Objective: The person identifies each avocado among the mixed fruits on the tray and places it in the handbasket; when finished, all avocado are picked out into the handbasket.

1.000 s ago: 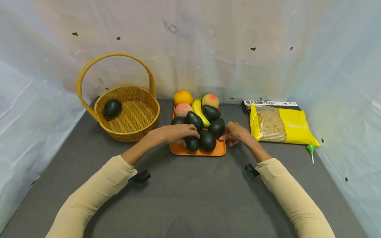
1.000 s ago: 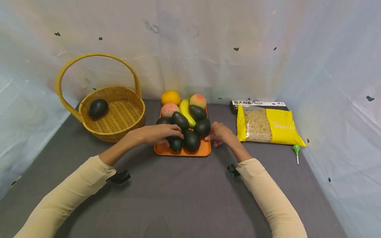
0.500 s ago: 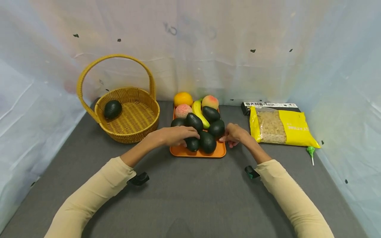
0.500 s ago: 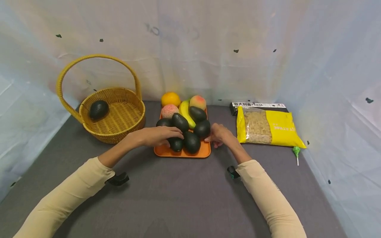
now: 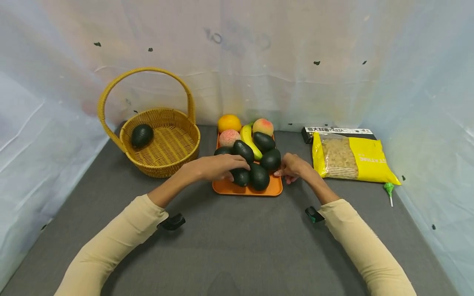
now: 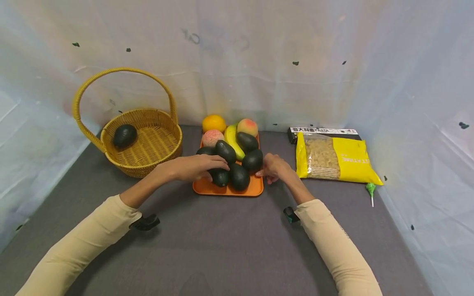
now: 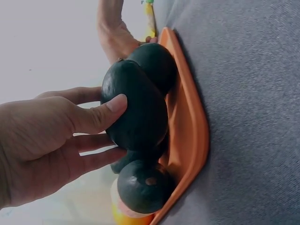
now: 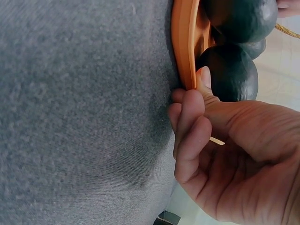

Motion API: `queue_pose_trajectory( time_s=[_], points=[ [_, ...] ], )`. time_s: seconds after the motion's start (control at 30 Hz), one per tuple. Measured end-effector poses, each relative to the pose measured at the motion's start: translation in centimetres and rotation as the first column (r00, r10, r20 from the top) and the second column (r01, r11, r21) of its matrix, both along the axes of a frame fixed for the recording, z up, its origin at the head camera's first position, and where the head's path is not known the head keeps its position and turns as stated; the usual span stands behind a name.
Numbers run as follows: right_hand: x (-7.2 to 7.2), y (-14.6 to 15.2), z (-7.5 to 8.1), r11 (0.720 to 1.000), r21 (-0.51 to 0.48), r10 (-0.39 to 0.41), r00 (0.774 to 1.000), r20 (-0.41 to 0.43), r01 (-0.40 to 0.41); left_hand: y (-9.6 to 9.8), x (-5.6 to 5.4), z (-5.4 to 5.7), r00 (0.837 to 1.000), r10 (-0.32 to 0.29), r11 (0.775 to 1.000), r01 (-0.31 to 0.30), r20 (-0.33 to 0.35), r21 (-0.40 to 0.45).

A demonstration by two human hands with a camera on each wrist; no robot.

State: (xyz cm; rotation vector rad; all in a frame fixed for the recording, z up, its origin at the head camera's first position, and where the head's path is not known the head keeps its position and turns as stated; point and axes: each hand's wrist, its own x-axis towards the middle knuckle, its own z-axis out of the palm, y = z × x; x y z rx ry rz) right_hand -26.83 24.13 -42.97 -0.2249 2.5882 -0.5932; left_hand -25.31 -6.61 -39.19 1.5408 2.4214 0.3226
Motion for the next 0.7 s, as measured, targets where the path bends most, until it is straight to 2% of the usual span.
queue_pose_trajectory(
  time_s=[0.3, 0.53, 0.7],
  points=[
    [-0.1, 0.1, 0.0, 1.0, -0.01, -0.013, 1.0, 0.002, 0.013, -0.5, -0.2, 1.6, 0.998, 0.061, 0.997, -0.062, 0.018, 0.05],
    [0.0, 0.0, 0.1, 1.0, -0.005, -0.011, 1.0, 0.01, 0.011, -1.0, -0.2, 2.3, 0.994, 0.106, 0.991, -0.108, 0.034, 0.079],
    [0.2, 0.0, 0.1, 1.0, -0.005, -0.009, 1.0, 0.008, 0.009, -1.2, -0.2, 2.8, 0.993, 0.12, 0.986, -0.121, 0.016, 0.118]
  ],
)
